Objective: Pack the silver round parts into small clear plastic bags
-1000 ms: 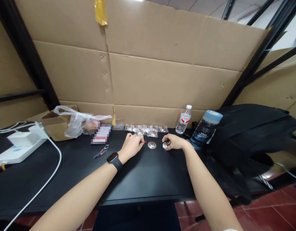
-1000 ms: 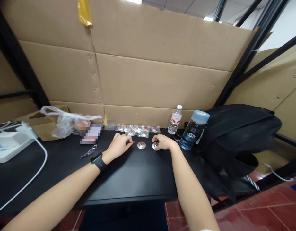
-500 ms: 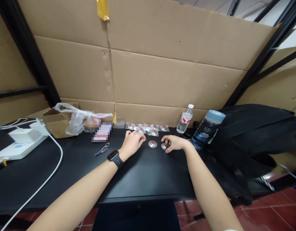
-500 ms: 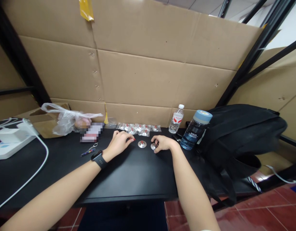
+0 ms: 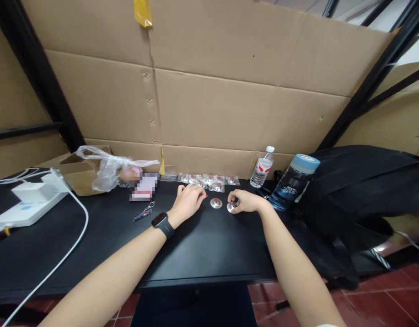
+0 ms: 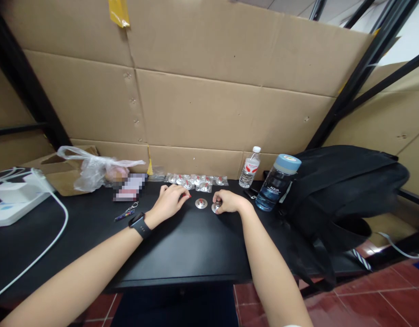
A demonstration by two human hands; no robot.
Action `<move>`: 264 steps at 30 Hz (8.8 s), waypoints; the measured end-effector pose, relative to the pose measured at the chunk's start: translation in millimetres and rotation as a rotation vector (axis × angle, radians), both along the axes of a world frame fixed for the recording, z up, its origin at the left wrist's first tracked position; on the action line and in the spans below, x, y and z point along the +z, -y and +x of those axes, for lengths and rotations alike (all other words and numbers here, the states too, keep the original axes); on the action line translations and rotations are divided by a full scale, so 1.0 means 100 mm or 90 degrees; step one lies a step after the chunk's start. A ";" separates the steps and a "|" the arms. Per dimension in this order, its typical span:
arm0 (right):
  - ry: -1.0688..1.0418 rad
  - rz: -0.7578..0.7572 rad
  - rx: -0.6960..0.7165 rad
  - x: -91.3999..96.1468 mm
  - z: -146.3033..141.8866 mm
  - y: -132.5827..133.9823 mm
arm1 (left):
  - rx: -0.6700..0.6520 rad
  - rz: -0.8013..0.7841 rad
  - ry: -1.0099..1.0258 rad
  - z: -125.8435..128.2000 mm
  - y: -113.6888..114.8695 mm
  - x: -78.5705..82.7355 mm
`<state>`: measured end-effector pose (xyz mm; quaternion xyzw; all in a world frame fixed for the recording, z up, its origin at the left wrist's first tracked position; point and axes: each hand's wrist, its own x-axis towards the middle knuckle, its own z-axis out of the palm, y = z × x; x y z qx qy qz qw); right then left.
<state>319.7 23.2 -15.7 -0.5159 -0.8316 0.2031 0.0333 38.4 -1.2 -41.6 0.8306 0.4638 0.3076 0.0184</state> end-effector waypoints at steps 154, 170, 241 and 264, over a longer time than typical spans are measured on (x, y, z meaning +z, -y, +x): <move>-0.577 0.074 -0.079 0.07 -0.40 0.09 | -0.256 -0.055 0.016 0.09 0.09 -0.01; -0.304 0.291 -0.048 0.14 -0.20 0.10 | -0.257 -0.065 -0.137 0.03 0.05 -0.12; -0.348 0.054 -0.043 -0.24 -0.40 -0.14 | -0.016 -0.189 0.121 -0.07 -0.14 -0.01; -0.187 0.322 0.098 -0.40 -0.56 -0.09 | 0.001 -0.001 -0.124 0.00 -0.06 -0.12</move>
